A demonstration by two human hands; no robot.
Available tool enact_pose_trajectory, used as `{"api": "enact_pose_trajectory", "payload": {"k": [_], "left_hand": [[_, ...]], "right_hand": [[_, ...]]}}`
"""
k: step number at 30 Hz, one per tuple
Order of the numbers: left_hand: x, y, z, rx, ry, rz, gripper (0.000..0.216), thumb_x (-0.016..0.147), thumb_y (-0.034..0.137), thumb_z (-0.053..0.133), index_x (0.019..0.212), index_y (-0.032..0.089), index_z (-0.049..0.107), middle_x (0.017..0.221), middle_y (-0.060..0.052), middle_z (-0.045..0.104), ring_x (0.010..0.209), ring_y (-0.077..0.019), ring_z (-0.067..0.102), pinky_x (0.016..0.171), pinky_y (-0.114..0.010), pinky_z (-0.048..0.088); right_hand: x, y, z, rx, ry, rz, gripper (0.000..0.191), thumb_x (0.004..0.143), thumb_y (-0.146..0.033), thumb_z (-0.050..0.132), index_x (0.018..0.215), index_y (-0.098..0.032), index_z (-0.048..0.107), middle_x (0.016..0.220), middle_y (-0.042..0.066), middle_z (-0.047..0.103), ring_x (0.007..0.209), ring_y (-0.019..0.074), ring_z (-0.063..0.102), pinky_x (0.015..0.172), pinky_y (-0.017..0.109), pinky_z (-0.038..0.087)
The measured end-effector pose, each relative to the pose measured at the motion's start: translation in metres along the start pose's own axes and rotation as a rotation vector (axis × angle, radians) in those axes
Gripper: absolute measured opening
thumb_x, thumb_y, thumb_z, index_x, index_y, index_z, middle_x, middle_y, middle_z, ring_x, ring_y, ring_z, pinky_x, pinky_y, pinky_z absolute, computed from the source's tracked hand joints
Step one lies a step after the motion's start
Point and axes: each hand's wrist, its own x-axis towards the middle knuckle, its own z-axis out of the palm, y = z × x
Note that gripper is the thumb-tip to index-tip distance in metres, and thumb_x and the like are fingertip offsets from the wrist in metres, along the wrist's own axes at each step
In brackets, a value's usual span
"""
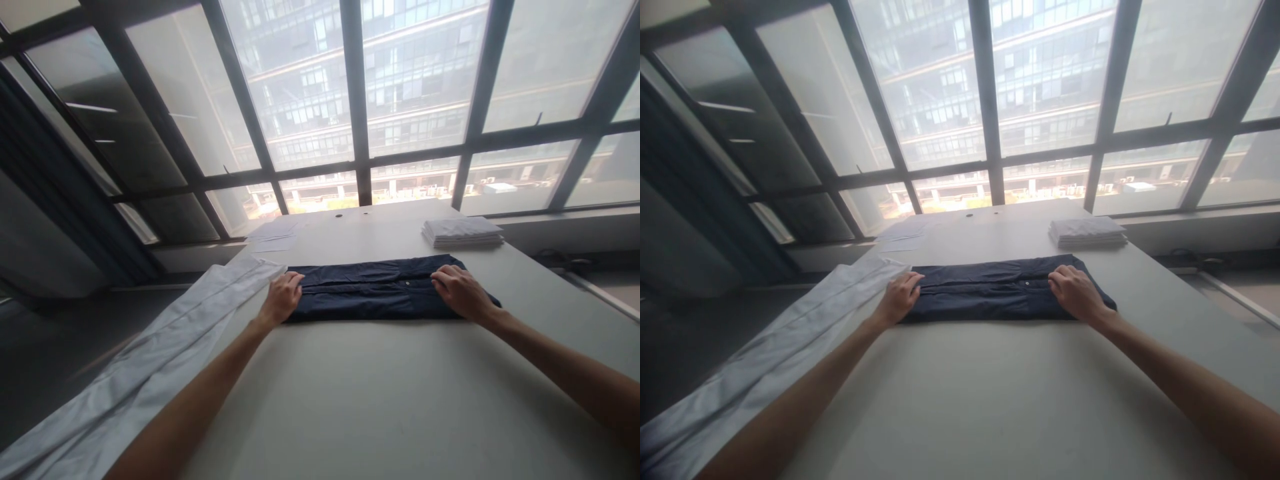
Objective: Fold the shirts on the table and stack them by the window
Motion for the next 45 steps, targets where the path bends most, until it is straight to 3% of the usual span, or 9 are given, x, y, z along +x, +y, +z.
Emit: {"api": "enact_pose_trajectory", "payload": {"k": [3,5,9,15,21,31,36,40,45], "left_hand": [[0.007,0.073,0.007,-0.066,-0.086,0.256,0.048,0.104,0.029,0.035,0.148,0.018,0.052,0.159,-0.012,0.044,0.15,-0.027,0.034,0.124,-0.046,0.024],[0.007,0.113,0.018,-0.102,-0.221,0.38,0.054,0.108,0.04,0.032,0.158,0.02,0.039,0.167,-0.01,0.032,0.156,-0.026,0.022,0.126,-0.048,0.016],[0.001,0.144,0.042,-0.147,-0.466,0.443,0.076,0.105,0.065,0.025,0.165,0.019,0.019,0.17,-0.014,0.019,0.158,-0.0281,0.013,0.126,-0.053,0.011],[-0.002,0.133,0.049,-0.166,-0.522,0.423,0.081,0.103,0.07,0.021,0.166,0.022,0.012,0.171,-0.012,0.011,0.159,-0.0291,0.007,0.126,-0.056,0.009],[-0.002,0.133,0.048,-0.164,-0.518,0.403,0.077,0.104,0.069,0.022,0.166,0.025,0.011,0.171,-0.01,0.011,0.159,-0.0296,0.007,0.126,-0.057,0.009],[-0.003,0.137,0.042,-0.185,-0.542,0.377,0.075,0.104,0.068,0.024,0.166,0.026,0.015,0.171,-0.009,0.01,0.159,-0.0312,0.007,0.125,-0.059,0.008],[-0.006,0.136,0.043,-0.179,-0.501,0.33,0.07,0.105,0.066,0.021,0.165,0.032,0.015,0.171,-0.005,0.013,0.159,-0.0308,0.008,0.124,-0.061,0.007],[-0.008,0.111,0.041,-0.172,-0.524,0.281,0.069,0.105,0.067,0.02,0.165,0.036,0.012,0.171,-0.003,0.012,0.159,-0.0311,0.006,0.124,-0.063,0.004],[-0.024,0.039,0.03,-0.102,-0.525,0.142,0.066,0.105,0.066,0.022,0.164,0.037,0.014,0.171,-0.001,0.013,0.159,-0.0312,0.004,0.123,-0.063,0.005]], "right_hand": [[0.008,-0.058,0.015,0.163,-0.071,-0.078,0.046,0.103,-0.038,0.038,0.134,-0.02,0.067,0.131,0.015,0.068,0.124,0.0333,0.06,0.107,0.051,0.047],[0.009,-0.095,0.03,0.227,-0.164,-0.134,0.055,0.104,-0.043,0.037,0.151,-0.019,0.051,0.151,0.015,0.055,0.143,0.035,0.046,0.116,0.056,0.037],[0.003,-0.129,0.051,0.251,-0.362,-0.16,0.068,0.104,-0.05,0.038,0.162,-0.015,0.032,0.164,0.017,0.033,0.154,0.0339,0.028,0.123,0.058,0.025],[-0.002,-0.117,0.054,0.257,-0.399,-0.203,0.07,0.103,-0.057,0.038,0.163,-0.021,0.03,0.167,0.013,0.027,0.156,0.0312,0.022,0.124,0.057,0.02],[-0.005,-0.111,0.056,0.193,-0.386,-0.099,0.077,0.102,-0.065,0.033,0.163,-0.02,0.028,0.168,0.014,0.022,0.156,0.0326,0.019,0.125,0.058,0.019],[-0.044,-0.02,0.024,0.127,-0.435,-0.01,0.071,0.103,-0.064,0.029,0.163,-0.025,0.029,0.168,0.008,0.025,0.156,0.0278,0.02,0.126,0.054,0.019],[-0.051,-0.009,0.023,0.118,-0.412,-0.001,0.072,0.102,-0.065,0.031,0.161,-0.024,0.033,0.167,0.009,0.027,0.155,0.0285,0.021,0.125,0.055,0.021],[-0.052,-0.01,0.026,0.122,-0.389,-0.014,0.07,0.102,-0.065,0.032,0.161,-0.026,0.034,0.166,0.008,0.029,0.154,0.0293,0.024,0.124,0.056,0.023],[-0.053,-0.008,0.027,0.116,-0.407,-0.009,0.073,0.101,-0.066,0.032,0.161,-0.023,0.035,0.166,0.009,0.028,0.154,0.0288,0.022,0.125,0.055,0.023]]}}
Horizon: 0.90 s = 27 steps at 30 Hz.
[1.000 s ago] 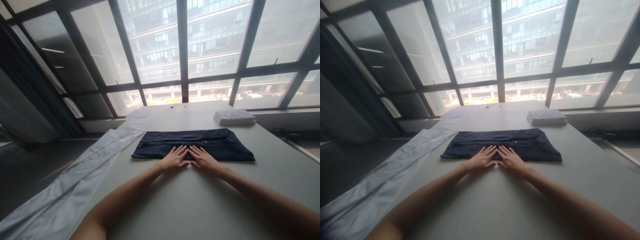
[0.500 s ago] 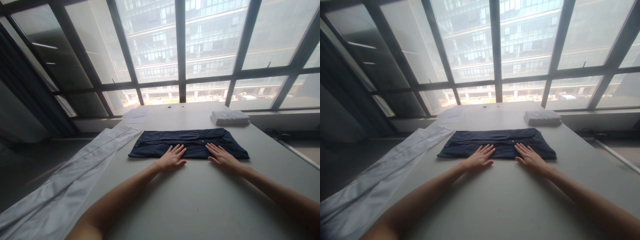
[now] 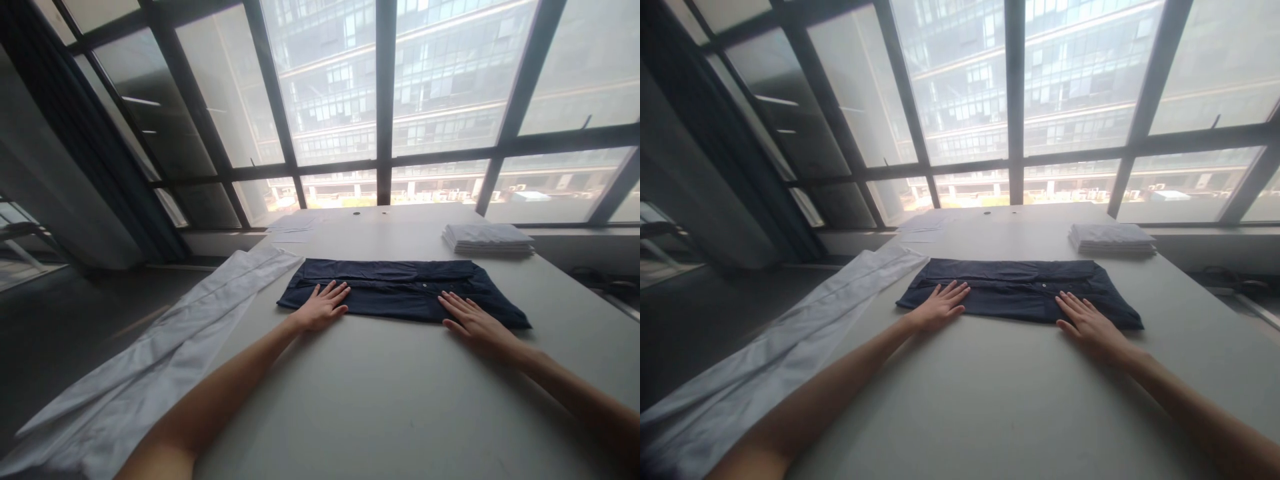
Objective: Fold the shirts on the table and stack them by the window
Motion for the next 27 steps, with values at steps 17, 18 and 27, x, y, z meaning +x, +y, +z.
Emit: {"api": "enact_pose_trajectory", "payload": {"k": [17,18,27], "left_hand": [[-0.034,-0.044,-0.011,0.095,0.153,-0.41,0.068,0.107,0.052,0.027,0.16,0.011,0.033,0.168,-0.018,0.021,0.157,-0.0383,0.014,0.12,-0.066,0.016],[-0.032,-0.031,-0.009,0.117,0.223,-0.346,0.065,0.108,0.049,0.025,0.16,0.011,0.035,0.167,-0.017,0.025,0.157,-0.0355,0.015,0.122,-0.062,0.016],[-0.009,0.045,0.014,-0.031,0.077,0.069,0.065,0.105,0.065,0.024,0.161,0.034,0.032,0.17,-0.003,0.021,0.158,-0.0292,0.013,0.125,-0.056,0.015]], "right_hand": [[0.0,-0.001,0.001,-0.023,0.037,-0.011,0.072,0.102,-0.064,0.033,0.161,-0.023,0.034,0.166,0.011,0.029,0.154,0.0302,0.023,0.124,0.056,0.024],[0.0,-0.003,0.002,-0.031,0.069,-0.012,0.073,0.102,-0.064,0.034,0.162,-0.023,0.032,0.166,0.011,0.028,0.154,0.0306,0.023,0.124,0.058,0.023],[0.005,-0.039,0.008,-0.021,0.024,-0.061,0.067,0.104,-0.062,0.03,0.161,-0.027,0.033,0.168,0.007,0.023,0.156,0.0281,0.018,0.125,0.057,0.02]]}}
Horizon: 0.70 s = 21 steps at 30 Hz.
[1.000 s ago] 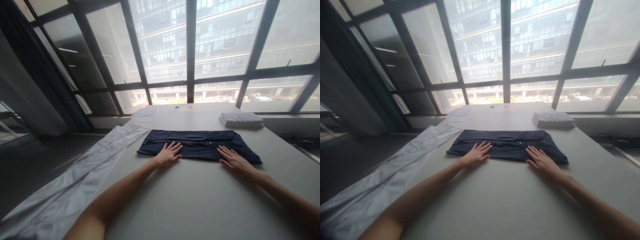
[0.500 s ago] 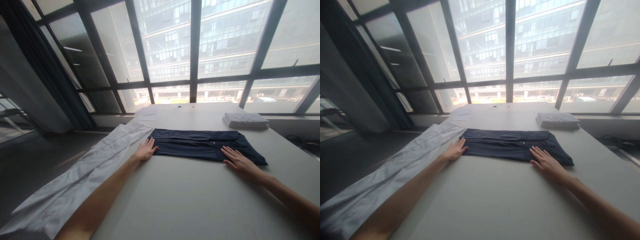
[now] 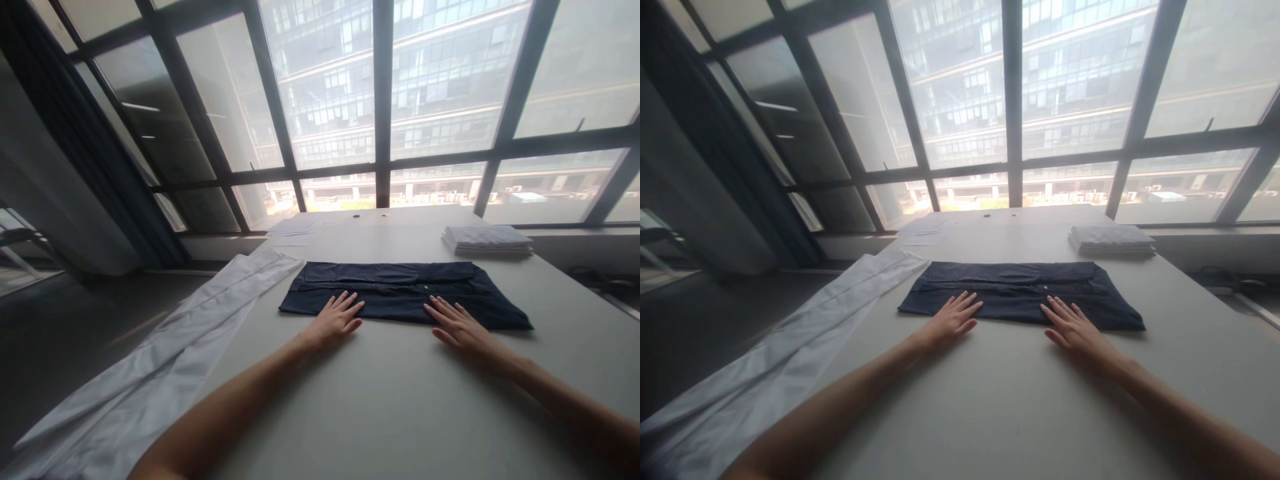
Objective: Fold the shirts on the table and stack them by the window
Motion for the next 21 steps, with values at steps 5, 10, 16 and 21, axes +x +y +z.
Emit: {"api": "enact_pose_trajectory", "payload": {"k": [5,10,16,21], "left_hand": [[-0.006,-0.022,-0.006,0.015,-0.037,-0.186,0.075,0.103,0.07,0.015,0.164,0.027,0.024,0.171,-0.007,0.011,0.158,-0.0319,0.006,0.125,-0.057,0.012],[-0.011,-0.046,-0.009,0.066,0.006,-0.485,0.086,0.102,0.069,0.006,0.165,0.013,0.022,0.171,-0.014,0.008,0.158,-0.0312,0.007,0.125,-0.057,0.013],[-0.012,-0.061,-0.011,0.131,0.032,-0.671,0.092,0.102,0.069,0.008,0.162,0.003,0.022,0.169,-0.02,0.012,0.158,-0.0333,0.011,0.125,-0.057,0.016],[-0.009,-0.064,-0.008,0.154,0.05,-0.706,0.096,0.1,0.072,0.014,0.161,-0.002,0.025,0.167,-0.027,0.016,0.157,-0.0369,0.015,0.124,-0.058,0.017]], "right_hand": [[0.0,0.001,0.0,0.023,-0.051,0.018,0.068,0.104,-0.064,0.029,0.161,-0.029,0.033,0.168,0.005,0.022,0.156,0.0288,0.018,0.125,0.057,0.018],[0.0,0.002,-0.001,0.041,-0.045,0.009,0.066,0.103,-0.065,0.03,0.161,-0.033,0.031,0.168,0.003,0.022,0.156,0.0297,0.019,0.125,0.058,0.019],[0.001,0.001,-0.002,0.041,-0.049,0.016,0.067,0.103,-0.065,0.029,0.161,-0.031,0.032,0.169,0.004,0.022,0.156,0.0285,0.018,0.126,0.057,0.018],[0.001,-0.001,-0.005,0.04,-0.067,0.024,0.069,0.103,-0.065,0.027,0.161,-0.028,0.034,0.169,0.005,0.021,0.156,0.0273,0.018,0.126,0.056,0.017]]}}
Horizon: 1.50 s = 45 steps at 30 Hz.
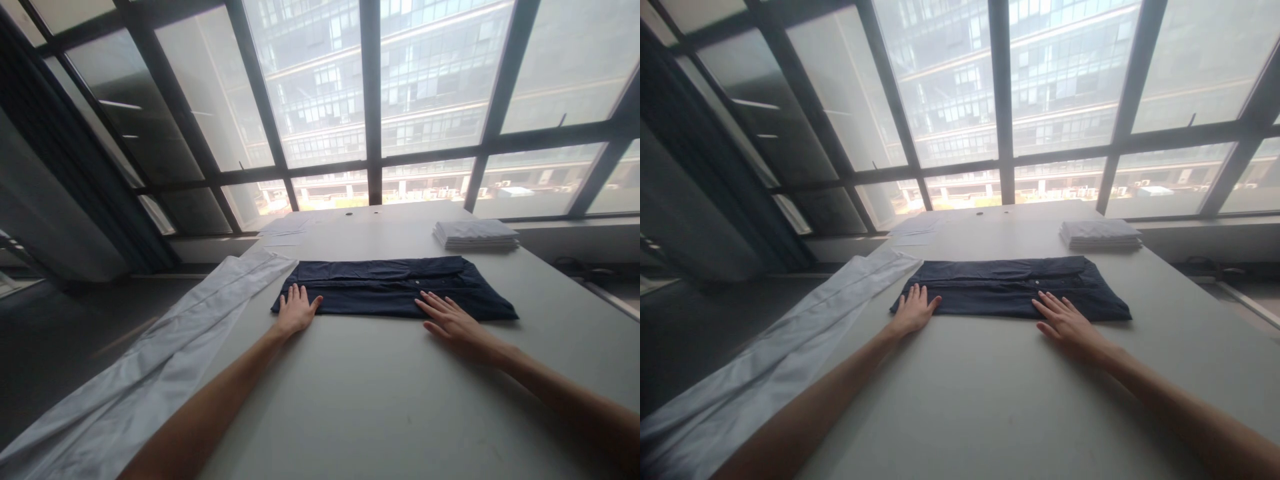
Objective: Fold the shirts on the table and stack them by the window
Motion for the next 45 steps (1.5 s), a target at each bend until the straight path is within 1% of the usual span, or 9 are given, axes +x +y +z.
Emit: {"api": "enact_pose_trajectory", "payload": {"k": [4,8,13,21,27,32,37,41,45], "left_hand": [[0.001,0.0,0.002,0.0,0.071,0.017,0.094,0.101,0.071,0.017,0.159,-0.001,0.03,0.166,-0.028,0.019,0.156,-0.0383,0.015,0.123,-0.06,0.018],[-0.002,0.011,0.0,-0.052,0.185,0.28,0.079,0.105,0.065,0.019,0.163,0.013,0.029,0.17,-0.015,0.017,0.158,-0.0319,0.011,0.125,-0.057,0.016],[-0.004,0.028,-0.001,-0.126,-0.001,0.532,0.061,0.107,0.06,0.021,0.162,0.036,0.027,0.171,-0.001,0.016,0.158,-0.0316,0.011,0.122,-0.063,0.017],[-0.001,0.007,-0.008,-0.072,-0.078,0.398,0.061,0.107,0.059,0.014,0.164,0.036,0.02,0.171,-0.002,0.011,0.157,-0.0346,0.009,0.121,-0.065,0.017],[0.013,-0.008,-0.003,-0.013,0.022,0.232,0.069,0.106,0.063,0.018,0.166,0.029,0.011,0.169,-0.018,0.018,0.155,-0.0405,0.018,0.118,-0.06,0.026],[0.019,-0.011,-0.001,-0.004,0.092,0.165,0.073,0.105,0.066,0.018,0.166,0.026,0.018,0.168,-0.018,0.023,0.155,-0.0402,0.02,0.119,-0.062,0.024],[0.002,0.014,-0.017,-0.107,0.203,0.46,0.072,0.104,0.068,0.018,0.162,0.028,0.033,0.169,-0.005,0.026,0.157,-0.0304,0.017,0.124,-0.055,0.018],[-0.016,0.04,-0.016,-0.092,0.011,0.768,0.067,0.104,0.069,0.022,0.163,0.037,0.024,0.171,0.001,0.018,0.158,-0.0283,0.012,0.126,-0.054,0.012],[-0.024,0.046,-0.014,-0.043,-0.124,0.817,0.065,0.103,0.07,0.024,0.162,0.042,0.022,0.171,0.003,0.011,0.158,-0.0302,0.009,0.125,-0.057,0.009]], "right_hand": [[0.0,-0.003,-0.004,-0.011,-0.016,0.012,0.071,0.103,-0.066,0.025,0.161,-0.026,0.034,0.169,0.006,0.02,0.157,0.0259,0.016,0.126,0.054,0.017],[0.0,-0.01,-0.007,-0.013,0.006,0.035,0.073,0.104,-0.065,0.023,0.163,-0.023,0.028,0.169,0.007,0.018,0.157,0.0246,0.015,0.127,0.051,0.016],[-0.004,-0.013,-0.011,-0.078,0.013,0.165,0.073,0.102,-0.068,0.021,0.162,-0.029,0.03,0.169,0.006,0.021,0.157,0.0282,0.015,0.125,0.06,0.008],[-0.019,0.016,-0.016,-0.165,0.019,0.35,0.071,0.103,-0.063,0.022,0.163,-0.026,0.029,0.17,0.01,0.017,0.158,0.0312,0.011,0.121,0.068,0.001],[-0.019,0.019,-0.011,-0.157,0.049,0.332,0.07,0.102,-0.062,0.024,0.163,-0.027,0.03,0.17,0.011,0.019,0.157,0.0316,0.013,0.121,0.066,0.005],[-0.018,0.016,-0.016,-0.138,0.041,0.366,0.071,0.102,-0.061,0.027,0.162,-0.024,0.032,0.17,0.014,0.018,0.158,0.0318,0.011,0.123,0.063,0.008],[-0.014,0.002,-0.022,-0.101,0.127,0.239,0.068,0.103,-0.055,0.034,0.162,-0.022,0.031,0.171,0.013,0.015,0.158,0.0292,0.009,0.124,0.06,0.005],[-0.011,-0.013,-0.023,-0.03,0.119,0.03,0.064,0.105,-0.053,0.035,0.163,-0.027,0.03,0.17,0.009,0.016,0.158,0.0275,0.012,0.125,0.059,0.008],[-0.011,-0.018,-0.022,0.026,-0.003,-0.034,0.063,0.104,-0.059,0.033,0.162,-0.032,0.032,0.17,0.007,0.02,0.157,0.0291,0.018,0.125,0.059,0.013]]}}
